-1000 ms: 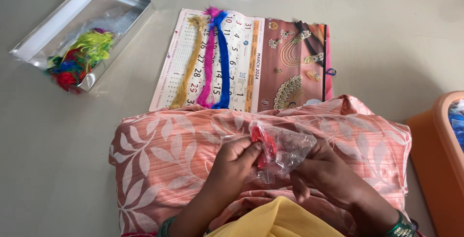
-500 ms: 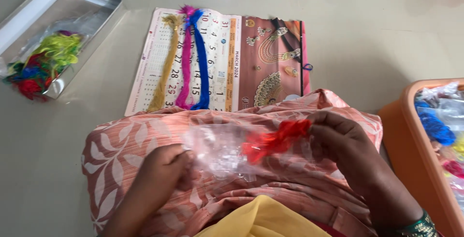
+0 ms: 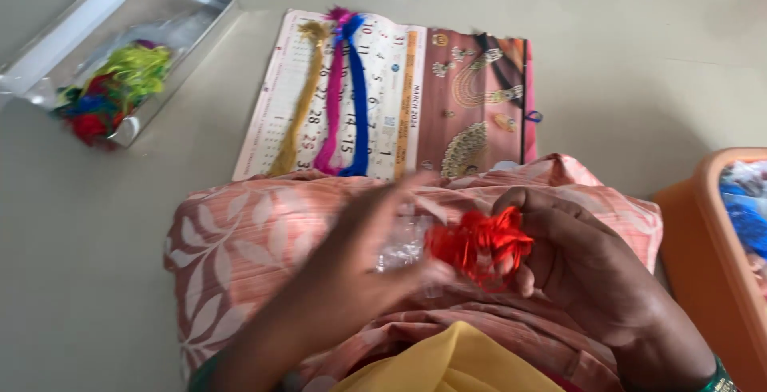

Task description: The person sits on the floor and twists and folds colorful wool fiber strands by hand, one color at a time, shaping each into a twisted decorative strand. Finished pink, blue, red and yellow strands accumulate on a calendar on the floor as the person takes new fiber from a tray and works it on their lap.

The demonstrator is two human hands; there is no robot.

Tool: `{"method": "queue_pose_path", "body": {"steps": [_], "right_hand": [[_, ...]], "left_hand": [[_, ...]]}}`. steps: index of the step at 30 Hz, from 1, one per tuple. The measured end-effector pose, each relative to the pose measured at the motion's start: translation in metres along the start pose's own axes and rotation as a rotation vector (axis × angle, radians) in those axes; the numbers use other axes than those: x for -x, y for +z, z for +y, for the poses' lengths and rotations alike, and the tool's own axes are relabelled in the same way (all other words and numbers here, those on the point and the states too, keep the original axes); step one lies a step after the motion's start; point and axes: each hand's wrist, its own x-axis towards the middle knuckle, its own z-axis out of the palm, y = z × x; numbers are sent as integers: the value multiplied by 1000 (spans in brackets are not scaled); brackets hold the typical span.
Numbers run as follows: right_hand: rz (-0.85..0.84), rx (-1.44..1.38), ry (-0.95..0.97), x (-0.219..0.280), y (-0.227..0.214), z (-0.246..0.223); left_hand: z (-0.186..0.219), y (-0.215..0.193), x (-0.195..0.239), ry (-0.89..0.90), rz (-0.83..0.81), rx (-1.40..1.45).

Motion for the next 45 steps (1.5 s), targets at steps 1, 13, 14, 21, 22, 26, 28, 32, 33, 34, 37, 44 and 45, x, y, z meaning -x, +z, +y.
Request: {"method": "queue_pose_path", "body": {"steps": [1,13,14,21,22,26,28,32,33,34,37,44,45], "right_hand": [[-54,-62,29,0,7,4],[245,797,-192,-17,12,9],[248,792,-192,-22,20,11],[92,758,-51,-34,26,17],[62,637,-47,-34,22,19],[73,405,-6,-32,33,8],[89,318,46,-28,41,6],[66,387,0,-27,33,9],[67,399,-25,-27,27,9],[69,412,-51,-28,22,10],[117,458,-55,-24,18,-1],[87,647,-40,-13,19,-20],[94,720,-27,-13,16,-20]], "left_hand": [[-1,7,-9,300,-106,280],[-72,52,10,-617,11,1049],[-74,56,13,-620,7,1046],[-67,69,20,-353,-62,552],[-66,67,21,-358,-78,563],[-77,66,18,-433,-10,709],[-77,67,19,-597,-18,799],[-80,71,19,-387,-31,833],[-73,66,16,-506,-33,854],[-65,60,13,-626,-35,873],[-52,39,14,-767,-17,1141],[-70,25,13,-725,289,543],[-70,23,12,-562,247,510]]}}
